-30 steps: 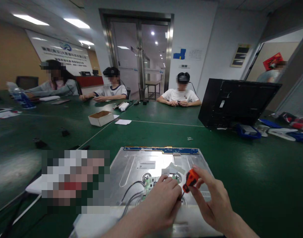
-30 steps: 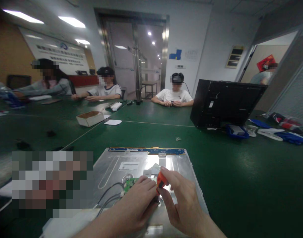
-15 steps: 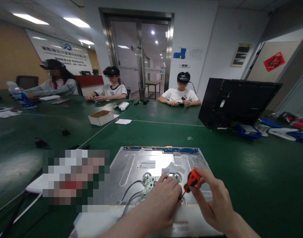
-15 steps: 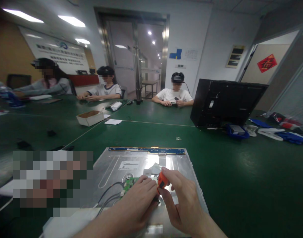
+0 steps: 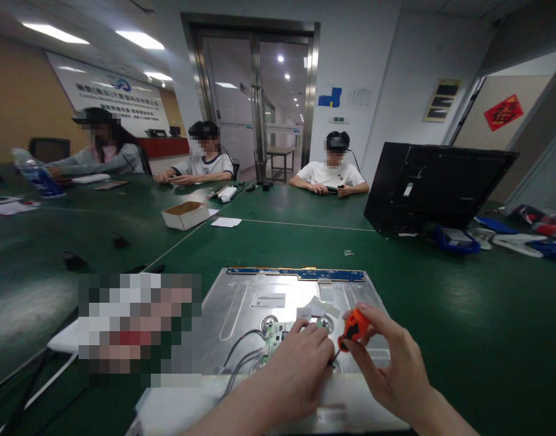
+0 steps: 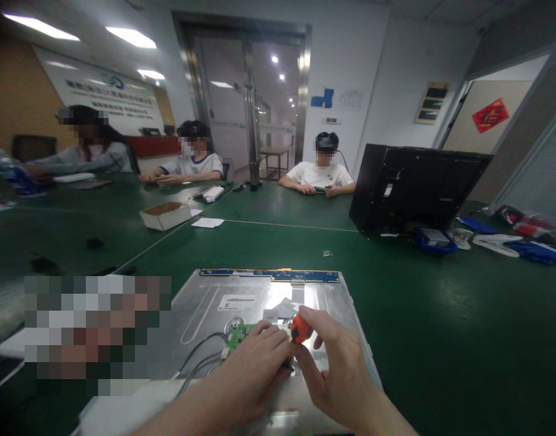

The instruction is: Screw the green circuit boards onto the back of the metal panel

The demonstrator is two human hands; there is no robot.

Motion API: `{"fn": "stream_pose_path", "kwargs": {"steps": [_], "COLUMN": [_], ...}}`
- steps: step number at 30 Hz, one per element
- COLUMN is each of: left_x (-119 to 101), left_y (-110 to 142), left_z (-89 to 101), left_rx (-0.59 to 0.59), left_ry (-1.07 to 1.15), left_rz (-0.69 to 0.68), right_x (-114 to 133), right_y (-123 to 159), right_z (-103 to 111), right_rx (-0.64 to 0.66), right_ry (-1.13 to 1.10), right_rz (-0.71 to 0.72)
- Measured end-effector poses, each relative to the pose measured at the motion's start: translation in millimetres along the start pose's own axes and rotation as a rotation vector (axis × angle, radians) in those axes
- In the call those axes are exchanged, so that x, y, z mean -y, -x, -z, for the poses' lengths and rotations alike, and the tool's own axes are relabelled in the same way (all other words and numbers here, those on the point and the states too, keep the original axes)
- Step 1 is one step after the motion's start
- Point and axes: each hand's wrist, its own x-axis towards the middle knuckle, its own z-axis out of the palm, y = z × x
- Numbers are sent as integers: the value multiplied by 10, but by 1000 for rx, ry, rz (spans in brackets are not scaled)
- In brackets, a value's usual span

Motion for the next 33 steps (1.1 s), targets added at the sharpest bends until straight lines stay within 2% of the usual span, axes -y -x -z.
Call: {"fn": "stream_pose_path", "kwargs": {"steps": [4,12,25,33], "left_x": [-8,46,11,16], "left_y": [4,-5,2,-6], "left_z": [22,-41,-17,-37], "left_rx": [8,-15,-20,-35], "left_ry": [9,35,40,58], "left_rz": [-3,-4,8,15], "right_x": [-26,-23,-24,3], "right_y": [49,0,-16,-5], "right_z": [-23,-18,-25,18], "right_rx": [-36,-13,-22,85], "right_ry": [46,18,-8,0], "right_rz": [-8,-4,8,-18]}}
